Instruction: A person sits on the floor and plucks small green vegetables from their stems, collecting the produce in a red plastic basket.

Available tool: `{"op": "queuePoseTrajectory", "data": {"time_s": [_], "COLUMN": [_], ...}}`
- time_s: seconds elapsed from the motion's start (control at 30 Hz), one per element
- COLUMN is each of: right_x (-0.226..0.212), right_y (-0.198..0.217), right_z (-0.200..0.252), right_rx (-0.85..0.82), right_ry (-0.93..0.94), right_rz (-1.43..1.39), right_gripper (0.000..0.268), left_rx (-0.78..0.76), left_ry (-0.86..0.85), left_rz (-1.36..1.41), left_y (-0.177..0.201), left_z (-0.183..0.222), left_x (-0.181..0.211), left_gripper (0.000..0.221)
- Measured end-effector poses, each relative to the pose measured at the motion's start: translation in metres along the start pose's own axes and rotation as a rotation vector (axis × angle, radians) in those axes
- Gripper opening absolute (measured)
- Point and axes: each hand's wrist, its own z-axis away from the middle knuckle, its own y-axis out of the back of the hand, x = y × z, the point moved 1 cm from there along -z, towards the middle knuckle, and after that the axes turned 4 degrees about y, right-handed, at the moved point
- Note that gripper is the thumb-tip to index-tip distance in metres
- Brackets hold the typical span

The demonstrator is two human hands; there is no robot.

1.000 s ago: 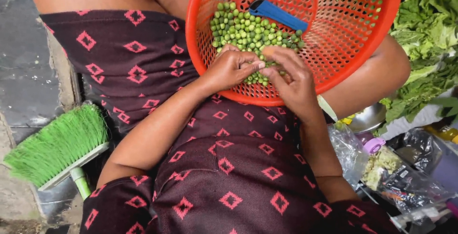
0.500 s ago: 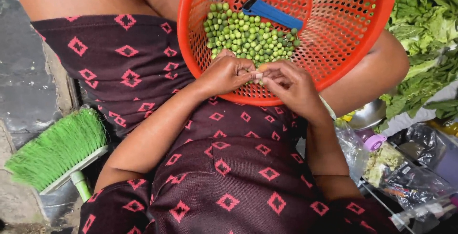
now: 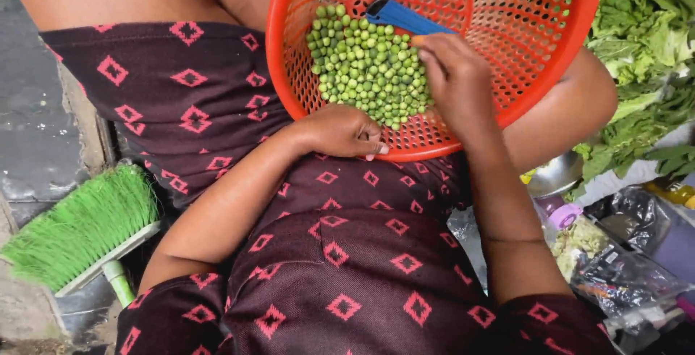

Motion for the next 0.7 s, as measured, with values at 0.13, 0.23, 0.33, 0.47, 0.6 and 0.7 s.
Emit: {"op": "queuePoseTrajectory", "data": {"time_s": [0.13,0.23,0.33,0.47,0.6,0.7], "right_x": [0.02,0.023,0.026,0.014,0.026,0.037], "right_y": [-0.034,-0.036,-0.035,-0.039,-0.045,-0.045], "right_z": [0.002,0.004,0.003,-0.001,0.01,0.018], "right_rx": [-0.007,-0.092,-0.162,-0.126,-0.071,-0.061], "right_ry": [0.034,-0.011,-0.035,-0.088,-0.107,-0.126], "right_rz": [0.168,0.152,0.089,0.15,0.151,0.145], "right_gripper": [0.019,0.033,0.034,0.02,0.029,0.023], "left_rx": [-0.009,-0.018,-0.019,0.004,0.031,0.066], "left_ry": [-0.004,-0.001,0.039,0.039,0.029,0.035], "left_rz": [0.001,0.008,0.021,0.047,0.069,0.063], "left_y": [0.002,0.001,0.002,0.001,-0.004,-0.008], "left_z": [0.003,0.003,0.0,0.001,-0.005,-0.011], "left_x": [0.003,0.003,0.002,0.001,-0.009,-0.017], "left_gripper": [0.036,0.036,0.026,0.023,0.023,0.022]}}
